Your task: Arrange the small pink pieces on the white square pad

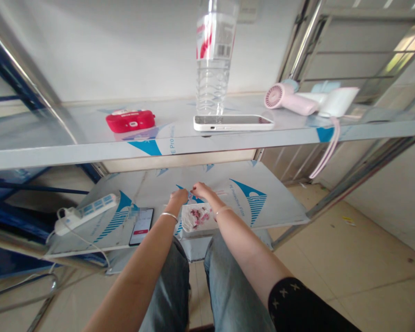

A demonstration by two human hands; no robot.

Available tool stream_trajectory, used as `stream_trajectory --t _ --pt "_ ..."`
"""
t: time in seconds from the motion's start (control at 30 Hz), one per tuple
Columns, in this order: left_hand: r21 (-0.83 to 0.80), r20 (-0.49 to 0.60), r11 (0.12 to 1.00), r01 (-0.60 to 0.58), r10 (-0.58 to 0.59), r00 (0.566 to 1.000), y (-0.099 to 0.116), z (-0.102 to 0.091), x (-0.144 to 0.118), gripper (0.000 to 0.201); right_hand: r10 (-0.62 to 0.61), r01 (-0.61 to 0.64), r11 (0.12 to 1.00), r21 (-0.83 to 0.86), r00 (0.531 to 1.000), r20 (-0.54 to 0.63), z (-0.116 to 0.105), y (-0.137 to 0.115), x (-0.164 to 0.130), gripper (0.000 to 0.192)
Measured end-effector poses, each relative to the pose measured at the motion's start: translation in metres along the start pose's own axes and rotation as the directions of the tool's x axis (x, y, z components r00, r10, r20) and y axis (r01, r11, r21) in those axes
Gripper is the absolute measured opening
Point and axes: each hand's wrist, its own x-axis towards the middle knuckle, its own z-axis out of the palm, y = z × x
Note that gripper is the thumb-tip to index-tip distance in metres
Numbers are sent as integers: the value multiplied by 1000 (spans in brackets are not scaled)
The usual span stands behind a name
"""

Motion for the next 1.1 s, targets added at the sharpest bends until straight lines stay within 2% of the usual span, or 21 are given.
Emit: stream_trajectory --t 0.23,0.47,0.7,0.83,0.97,1.1 --pt "-2 7 1000 18 -18 1000 -3 -1 -5 34 -16 16 1000 -23 1000 15 -3 -14 -7 14" --pt "1 -26 1000 7 -7 1000 4 -12 -19 35 52 -54 997 -46 997 -55 -4 -13 -2 24" --pt "51 -98 997 -63 68 993 8 -16 -26 36 36 -42 994 -106 998 -59 0 -18 -5 38" --pt "116 -102 987 -107 119 988 10 -14 -23 38 38 -46 985 -164 998 -53 1 -20 -7 37" --pt "125 -117 986 -114 129 985 12 -11 -19 36 81 -87 984 -156 996 -45 2 -22 -4 33" --pt "122 -136 991 -56 73 988 12 -10 -16 30 165 -172 979 -106 984 -74 1 -20 -3 35"
